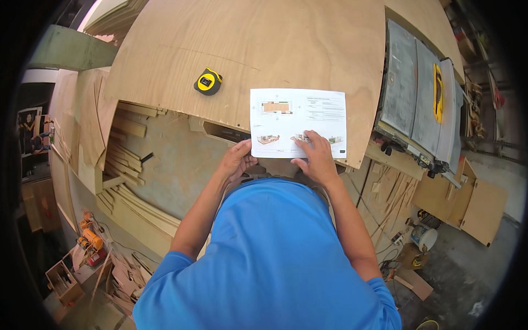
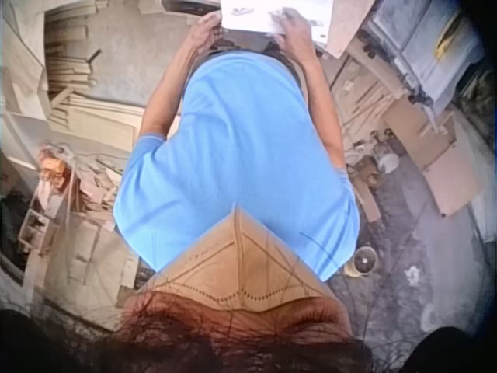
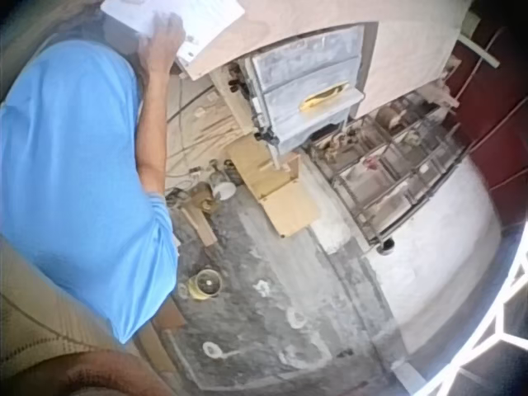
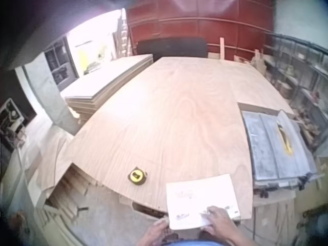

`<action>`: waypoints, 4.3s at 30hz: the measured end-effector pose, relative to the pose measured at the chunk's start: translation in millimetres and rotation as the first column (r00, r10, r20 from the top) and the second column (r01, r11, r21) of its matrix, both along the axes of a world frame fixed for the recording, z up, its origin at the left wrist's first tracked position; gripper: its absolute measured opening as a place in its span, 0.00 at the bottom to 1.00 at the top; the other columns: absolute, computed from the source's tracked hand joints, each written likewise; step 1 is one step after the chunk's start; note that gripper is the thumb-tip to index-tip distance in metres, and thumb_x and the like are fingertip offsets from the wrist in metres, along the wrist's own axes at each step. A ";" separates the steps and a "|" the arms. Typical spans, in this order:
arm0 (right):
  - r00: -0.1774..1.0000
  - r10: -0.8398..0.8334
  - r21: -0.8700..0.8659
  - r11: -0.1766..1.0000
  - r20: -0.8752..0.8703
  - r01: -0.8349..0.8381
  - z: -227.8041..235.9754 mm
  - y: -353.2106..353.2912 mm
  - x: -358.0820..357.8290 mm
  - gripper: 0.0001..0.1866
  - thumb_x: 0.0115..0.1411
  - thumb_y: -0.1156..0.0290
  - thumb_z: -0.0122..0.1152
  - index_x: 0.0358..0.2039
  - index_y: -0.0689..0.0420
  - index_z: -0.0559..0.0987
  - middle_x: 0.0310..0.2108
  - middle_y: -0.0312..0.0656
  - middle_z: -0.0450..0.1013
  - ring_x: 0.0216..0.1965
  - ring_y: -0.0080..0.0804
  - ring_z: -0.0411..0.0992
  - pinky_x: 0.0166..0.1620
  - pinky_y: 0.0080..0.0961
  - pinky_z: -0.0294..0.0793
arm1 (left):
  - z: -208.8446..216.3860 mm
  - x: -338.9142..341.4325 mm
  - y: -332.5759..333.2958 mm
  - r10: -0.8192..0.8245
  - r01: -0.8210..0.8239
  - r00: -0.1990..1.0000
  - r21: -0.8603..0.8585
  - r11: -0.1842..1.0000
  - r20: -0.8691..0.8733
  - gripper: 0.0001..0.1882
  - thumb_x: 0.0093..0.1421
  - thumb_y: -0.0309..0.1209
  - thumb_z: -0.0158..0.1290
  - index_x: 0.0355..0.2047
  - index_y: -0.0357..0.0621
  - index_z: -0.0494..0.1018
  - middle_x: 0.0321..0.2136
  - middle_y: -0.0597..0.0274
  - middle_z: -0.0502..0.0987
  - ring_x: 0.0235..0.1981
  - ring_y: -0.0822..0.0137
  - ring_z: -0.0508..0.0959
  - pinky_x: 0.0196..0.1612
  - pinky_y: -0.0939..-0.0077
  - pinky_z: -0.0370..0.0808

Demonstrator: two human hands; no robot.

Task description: The recorder reads and flips through a printed furniture assembly instruction manual on a woodworking bench.

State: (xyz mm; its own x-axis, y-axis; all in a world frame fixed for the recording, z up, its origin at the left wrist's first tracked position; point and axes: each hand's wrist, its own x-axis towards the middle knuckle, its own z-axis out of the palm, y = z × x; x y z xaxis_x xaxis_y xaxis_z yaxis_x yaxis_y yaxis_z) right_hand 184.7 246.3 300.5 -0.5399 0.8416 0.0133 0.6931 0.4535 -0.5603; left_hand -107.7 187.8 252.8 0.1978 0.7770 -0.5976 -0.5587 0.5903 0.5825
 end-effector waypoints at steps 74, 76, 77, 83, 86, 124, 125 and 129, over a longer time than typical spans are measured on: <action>0.941 -0.094 -0.422 0.905 -0.326 -0.056 19.3 11.6 -50.9 0.23 0.54 0.55 0.78 0.42 0.57 0.79 0.52 0.47 0.74 0.56 0.45 0.73 0.59 0.38 0.72 | 21.0 29.5 13.3 -0.051 0.059 0.997 0.141 0.988 -0.061 0.21 0.70 0.34 0.58 0.58 0.33 0.74 0.50 0.59 0.81 0.48 0.70 0.81 0.53 0.73 0.79; 0.941 -0.094 -0.427 0.902 -0.326 -0.057 18.6 11.6 -50.9 0.23 0.54 0.55 0.78 0.42 0.57 0.79 0.52 0.47 0.74 0.56 0.45 0.72 0.59 0.38 0.72 | 21.5 29.6 13.1 -0.050 0.059 0.996 0.143 0.988 -0.067 0.21 0.70 0.34 0.58 0.58 0.33 0.74 0.50 0.59 0.81 0.48 0.70 0.81 0.53 0.73 0.79; 0.941 -0.095 -0.431 0.900 -0.325 -0.058 18.2 11.6 -50.9 0.23 0.54 0.55 0.78 0.42 0.57 0.79 0.52 0.47 0.74 0.57 0.46 0.72 0.60 0.39 0.72 | 22.4 29.7 13.1 -0.050 0.060 0.996 0.146 0.987 -0.073 0.21 0.70 0.34 0.58 0.58 0.33 0.74 0.50 0.58 0.81 0.48 0.70 0.81 0.53 0.73 0.79; 0.946 -0.084 -0.412 0.910 -0.313 -0.056 17.4 9.9 -53.0 0.23 0.54 0.56 0.78 0.42 0.57 0.80 0.53 0.48 0.74 0.58 0.46 0.71 0.61 0.39 0.71 | 22.0 30.6 12.8 -0.046 0.062 0.994 0.161 0.985 -0.103 0.18 0.70 0.32 0.58 0.56 0.35 0.75 0.46 0.62 0.82 0.42 0.74 0.81 0.49 0.75 0.80; 0.948 -0.073 -0.404 0.912 -0.310 -0.062 17.8 9.7 -53.7 0.23 0.53 0.57 0.78 0.42 0.57 0.80 0.53 0.48 0.74 0.58 0.47 0.71 0.61 0.39 0.71 | 15.5 28.3 12.3 -0.060 0.081 0.990 0.163 0.983 -0.127 0.20 0.69 0.33 0.59 0.57 0.34 0.75 0.48 0.60 0.81 0.45 0.71 0.81 0.50 0.74 0.80; 0.937 -0.089 -0.453 0.888 -0.339 -0.080 12.1 11.4 -48.1 0.10 0.59 0.62 0.71 0.34 0.54 0.83 0.57 0.54 0.71 0.59 0.52 0.71 0.60 0.40 0.71 | -1.9 35.5 7.3 0.143 0.009 0.896 0.339 0.941 -0.420 0.14 0.72 0.36 0.56 0.45 0.35 0.78 0.35 0.65 0.80 0.35 0.78 0.75 0.39 0.81 0.72; 0.933 -0.110 -0.476 0.877 -0.342 -0.071 11.1 11.6 -48.0 0.10 0.58 0.62 0.72 0.34 0.54 0.83 0.57 0.54 0.71 0.59 0.52 0.70 0.61 0.40 0.71 | -5.6 31.9 8.0 0.047 0.123 0.878 0.321 0.939 -0.475 0.16 0.72 0.38 0.56 0.47 0.35 0.78 0.34 0.65 0.80 0.35 0.78 0.75 0.39 0.81 0.72; 0.942 -0.075 -0.432 0.898 -0.326 -0.077 13.7 11.5 -45.9 0.12 0.59 0.60 0.72 0.35 0.54 0.84 0.57 0.54 0.71 0.60 0.52 0.70 0.61 0.41 0.70 | -1.5 38.4 9.0 0.068 0.084 0.886 0.304 0.949 -0.459 0.18 0.73 0.42 0.55 0.45 0.36 0.78 0.32 0.67 0.80 0.32 0.79 0.73 0.36 0.81 0.71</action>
